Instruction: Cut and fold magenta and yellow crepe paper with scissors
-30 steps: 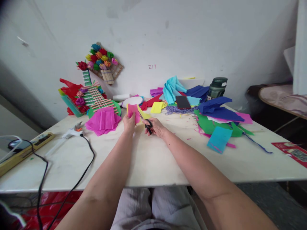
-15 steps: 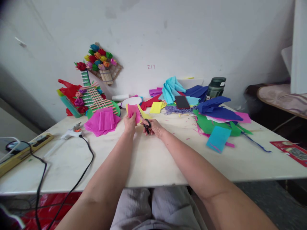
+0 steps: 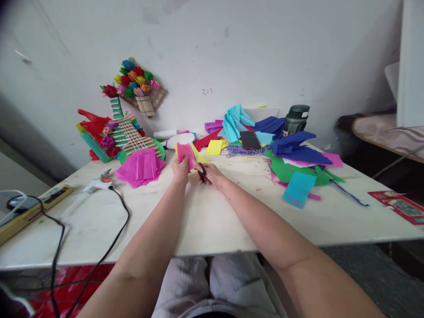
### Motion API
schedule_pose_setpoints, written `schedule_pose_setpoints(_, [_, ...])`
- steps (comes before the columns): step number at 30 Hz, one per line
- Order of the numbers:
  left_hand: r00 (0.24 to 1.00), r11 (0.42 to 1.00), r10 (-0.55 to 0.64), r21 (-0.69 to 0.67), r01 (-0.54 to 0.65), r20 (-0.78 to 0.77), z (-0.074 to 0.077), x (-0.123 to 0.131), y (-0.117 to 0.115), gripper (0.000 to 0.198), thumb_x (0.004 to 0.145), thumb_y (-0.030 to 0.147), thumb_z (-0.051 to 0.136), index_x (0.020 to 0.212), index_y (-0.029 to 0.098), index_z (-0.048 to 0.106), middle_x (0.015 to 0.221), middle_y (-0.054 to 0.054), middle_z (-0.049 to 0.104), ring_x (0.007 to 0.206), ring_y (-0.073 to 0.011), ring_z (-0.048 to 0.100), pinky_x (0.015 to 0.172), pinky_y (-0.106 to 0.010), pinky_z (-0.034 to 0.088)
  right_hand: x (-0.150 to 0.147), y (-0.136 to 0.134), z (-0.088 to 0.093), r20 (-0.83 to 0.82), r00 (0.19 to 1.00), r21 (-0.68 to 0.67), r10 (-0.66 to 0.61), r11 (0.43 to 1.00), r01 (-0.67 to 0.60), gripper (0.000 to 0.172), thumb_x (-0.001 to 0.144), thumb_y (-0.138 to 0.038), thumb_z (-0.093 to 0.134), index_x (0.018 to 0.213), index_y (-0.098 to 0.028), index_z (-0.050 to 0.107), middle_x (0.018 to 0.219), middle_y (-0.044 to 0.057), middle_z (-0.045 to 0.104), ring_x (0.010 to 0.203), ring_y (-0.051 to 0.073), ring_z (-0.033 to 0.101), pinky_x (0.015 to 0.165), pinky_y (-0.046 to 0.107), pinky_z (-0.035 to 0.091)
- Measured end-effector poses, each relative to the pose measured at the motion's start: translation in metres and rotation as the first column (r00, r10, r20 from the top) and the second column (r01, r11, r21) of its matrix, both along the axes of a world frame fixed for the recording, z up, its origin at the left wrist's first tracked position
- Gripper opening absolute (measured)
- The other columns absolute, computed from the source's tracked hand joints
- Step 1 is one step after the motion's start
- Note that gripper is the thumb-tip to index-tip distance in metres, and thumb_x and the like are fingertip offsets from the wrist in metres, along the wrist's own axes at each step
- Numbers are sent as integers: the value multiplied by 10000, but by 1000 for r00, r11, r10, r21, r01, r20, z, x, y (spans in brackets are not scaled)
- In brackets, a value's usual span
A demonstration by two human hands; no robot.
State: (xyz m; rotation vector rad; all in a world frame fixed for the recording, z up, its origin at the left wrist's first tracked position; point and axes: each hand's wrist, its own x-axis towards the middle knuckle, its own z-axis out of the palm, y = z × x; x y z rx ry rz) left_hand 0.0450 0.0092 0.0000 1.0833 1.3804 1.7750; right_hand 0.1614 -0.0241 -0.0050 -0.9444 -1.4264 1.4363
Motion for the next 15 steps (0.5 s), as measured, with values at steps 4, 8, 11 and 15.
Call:
schedule_pose_setpoints(4, [1000, 1000, 8, -2, -8, -1, 0, 1, 0, 170, 709, 316, 523, 656, 162, 475, 479, 45, 421, 349, -69, 366, 313, -180, 273, 0, -1, 0, -12, 1000, 6, 9, 1000, -9, 392, 743, -541, 536, 696, -152, 516, 497, -20, 549, 348, 58, 489, 248, 148, 223])
schedule_pose_setpoints(8, [1000, 1000, -11, 5, 11, 12, 0, 1, 0, 161, 715, 315, 518, 683, 161, 485, 487, 45, 432, 350, -70, 372, 318, -182, 279, -1, -1, 1, -4, 1000, 12, 3, 1000, -3, 395, 738, -547, 536, 698, -155, 509, 489, -27, 539, 343, 54, 479, 244, 147, 210])
schedule_pose_setpoints(11, [1000, 1000, -9, 13, 9, 1, 0, 1, 1, 146, 722, 303, 507, 694, 162, 488, 486, 47, 429, 350, -71, 371, 322, -182, 283, -1, -1, 1, -2, 1000, 10, -1, 1000, 1, 394, 733, -548, 540, 704, -157, 504, 494, -29, 538, 349, 52, 482, 246, 144, 208])
schedule_pose_setpoints(15, [1000, 1000, -1, 11, 1, -19, -3, -1, 4, 169, 718, 332, 513, 700, 165, 489, 494, 42, 438, 347, -80, 381, 319, -192, 290, -1, -1, 1, -7, 1000, 8, -10, 1000, 10, 375, 735, -528, 548, 716, -156, 508, 489, -32, 535, 347, 56, 484, 246, 144, 207])
